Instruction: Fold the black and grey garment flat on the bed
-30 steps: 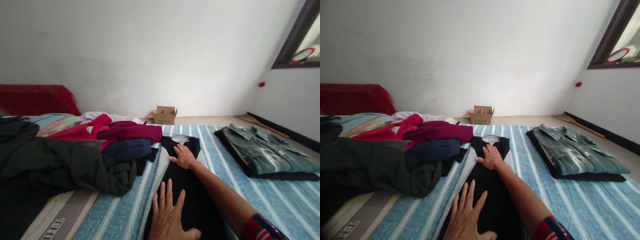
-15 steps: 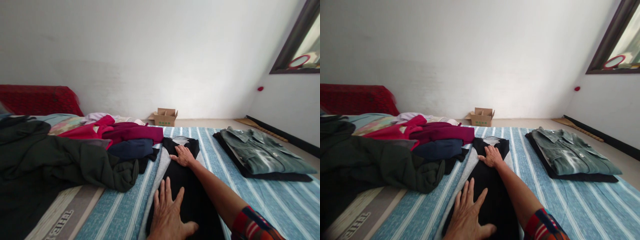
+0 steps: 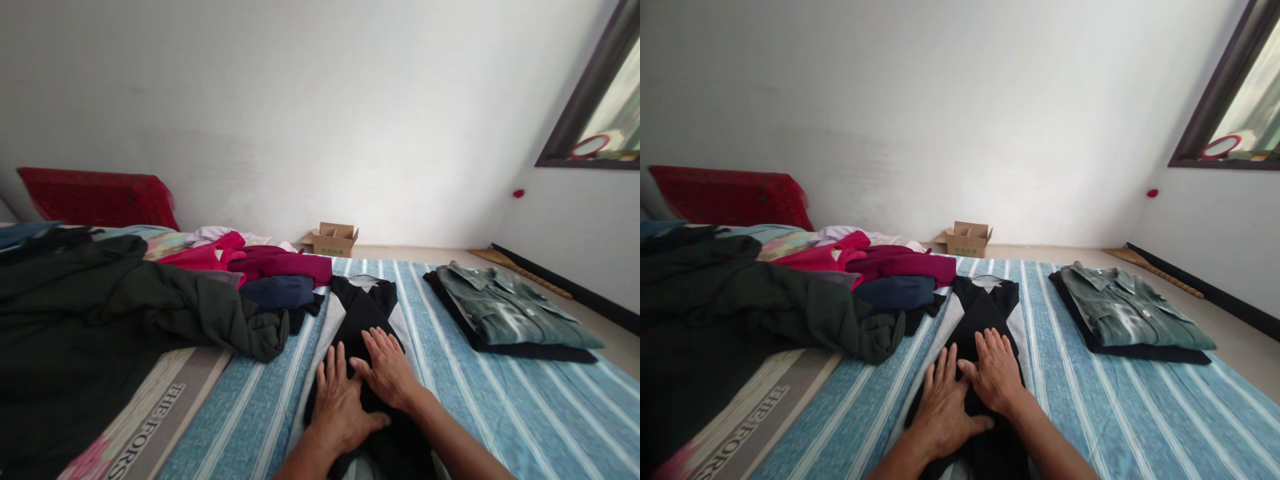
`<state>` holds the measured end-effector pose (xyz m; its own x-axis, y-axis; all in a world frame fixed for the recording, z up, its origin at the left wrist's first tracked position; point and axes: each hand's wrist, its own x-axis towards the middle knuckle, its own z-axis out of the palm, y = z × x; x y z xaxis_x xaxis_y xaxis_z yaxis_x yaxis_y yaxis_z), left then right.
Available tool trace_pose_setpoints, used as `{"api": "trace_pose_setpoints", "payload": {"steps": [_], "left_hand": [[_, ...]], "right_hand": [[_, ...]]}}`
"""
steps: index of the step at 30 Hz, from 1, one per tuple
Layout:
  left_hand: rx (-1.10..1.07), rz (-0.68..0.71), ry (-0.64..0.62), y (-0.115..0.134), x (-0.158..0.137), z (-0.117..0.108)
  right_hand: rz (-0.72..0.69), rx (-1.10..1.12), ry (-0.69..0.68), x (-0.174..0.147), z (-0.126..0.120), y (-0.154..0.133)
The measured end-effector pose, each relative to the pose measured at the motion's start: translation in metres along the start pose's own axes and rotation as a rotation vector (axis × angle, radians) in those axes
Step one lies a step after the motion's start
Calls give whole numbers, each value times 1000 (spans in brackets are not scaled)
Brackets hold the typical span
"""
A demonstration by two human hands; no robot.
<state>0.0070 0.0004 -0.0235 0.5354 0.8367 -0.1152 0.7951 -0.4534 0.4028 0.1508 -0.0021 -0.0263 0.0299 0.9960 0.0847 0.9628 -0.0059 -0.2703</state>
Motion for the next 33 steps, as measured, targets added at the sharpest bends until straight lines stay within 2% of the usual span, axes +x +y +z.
{"api": "trace_pose_setpoints", "payload": {"steps": [3,7,23,28,33], "left_hand": [[38,3,-11,3,-2,-4],[74,10,-14,7,-4,-7],[177,-12,-79,12,2,-6],[153,-18,-125,12,3,-17],[166,32,-58,7,-12,-33]], "right_hand": [[69,3,1,-18,8,10],[106,0,26,-26,18,16],[26,49,13,-30,18,28],[32,68,6,-32,13,26],[28,82,4,-34,10,26]]}}
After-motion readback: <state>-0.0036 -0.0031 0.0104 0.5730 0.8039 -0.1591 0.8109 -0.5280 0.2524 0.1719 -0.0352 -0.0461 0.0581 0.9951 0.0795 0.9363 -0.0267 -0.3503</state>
